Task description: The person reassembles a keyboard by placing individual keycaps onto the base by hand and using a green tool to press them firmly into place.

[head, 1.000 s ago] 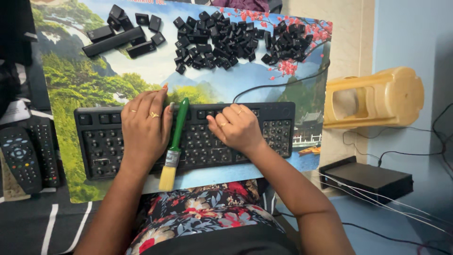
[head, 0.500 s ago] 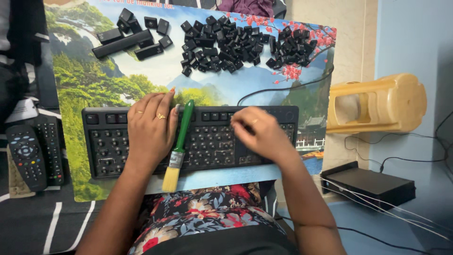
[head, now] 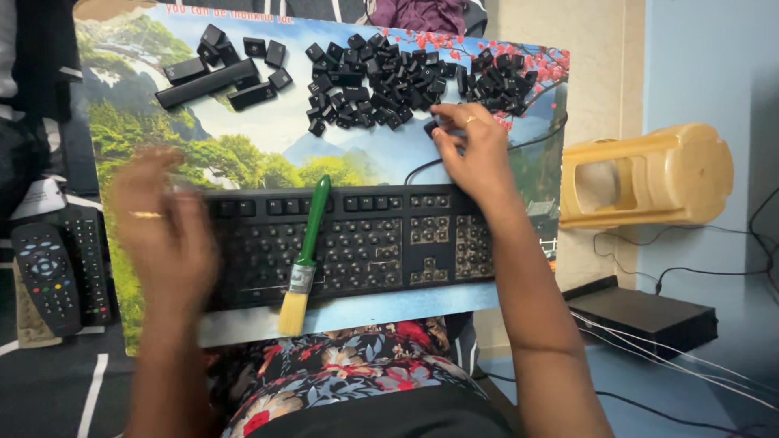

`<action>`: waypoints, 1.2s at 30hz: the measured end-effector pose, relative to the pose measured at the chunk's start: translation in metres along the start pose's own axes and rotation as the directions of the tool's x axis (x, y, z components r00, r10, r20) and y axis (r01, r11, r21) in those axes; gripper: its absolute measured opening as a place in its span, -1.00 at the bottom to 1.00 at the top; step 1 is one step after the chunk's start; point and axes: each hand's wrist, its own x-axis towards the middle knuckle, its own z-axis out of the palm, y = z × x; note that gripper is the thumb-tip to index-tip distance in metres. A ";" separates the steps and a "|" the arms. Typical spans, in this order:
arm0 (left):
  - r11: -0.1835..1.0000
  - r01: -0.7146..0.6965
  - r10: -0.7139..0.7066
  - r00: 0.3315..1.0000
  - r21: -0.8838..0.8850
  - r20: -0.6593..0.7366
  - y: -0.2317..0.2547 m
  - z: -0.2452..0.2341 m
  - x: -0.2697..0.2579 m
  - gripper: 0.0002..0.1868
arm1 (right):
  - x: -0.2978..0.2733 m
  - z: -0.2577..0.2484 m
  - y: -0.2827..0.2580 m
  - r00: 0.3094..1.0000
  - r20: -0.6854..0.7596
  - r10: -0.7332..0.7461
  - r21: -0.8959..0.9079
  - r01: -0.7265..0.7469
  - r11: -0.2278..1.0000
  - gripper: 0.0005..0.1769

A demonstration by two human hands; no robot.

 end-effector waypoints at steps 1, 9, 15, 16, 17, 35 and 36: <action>1.000 0.020 -0.021 0.997 -0.009 -0.075 -0.011 -0.012 0.002 -0.72 | 0.000 0.001 0.000 0.999 -0.022 0.027 0.073 -0.025 0.997 -0.69; 0.592 0.710 -0.800 0.577 0.381 0.168 -0.073 -0.062 -0.015 -0.48 | -0.017 -0.014 -0.002 0.998 -0.055 0.036 -0.024 -0.037 0.999 -0.78; 0.785 0.537 -0.613 0.748 0.310 0.256 -0.096 -0.058 -0.029 -0.48 | -0.006 0.000 -0.002 0.998 -0.024 -0.049 -0.055 0.048 0.997 -0.82; 0.785 0.535 -0.612 0.748 0.310 0.259 -0.095 -0.061 -0.027 -0.48 | -0.005 -0.001 -0.003 0.997 -0.016 -0.075 -0.095 0.074 0.993 -0.84; 0.735 0.556 -0.668 0.691 0.389 0.276 -0.093 -0.065 -0.024 -0.47 | -0.004 -0.004 -0.006 0.997 -0.017 -0.073 -0.095 0.071 0.993 -0.84; 0.846 0.334 -0.466 0.842 0.415 0.271 -0.009 -0.059 0.024 -0.49 | -0.081 0.062 -0.119 0.991 -0.119 -0.066 -0.360 0.018 0.933 -0.67; 0.933 0.218 -0.281 0.939 0.286 0.201 -0.003 -0.057 0.025 -0.52 | -0.081 0.062 -0.121 0.988 -0.139 -0.067 -0.383 0.009 0.924 -0.67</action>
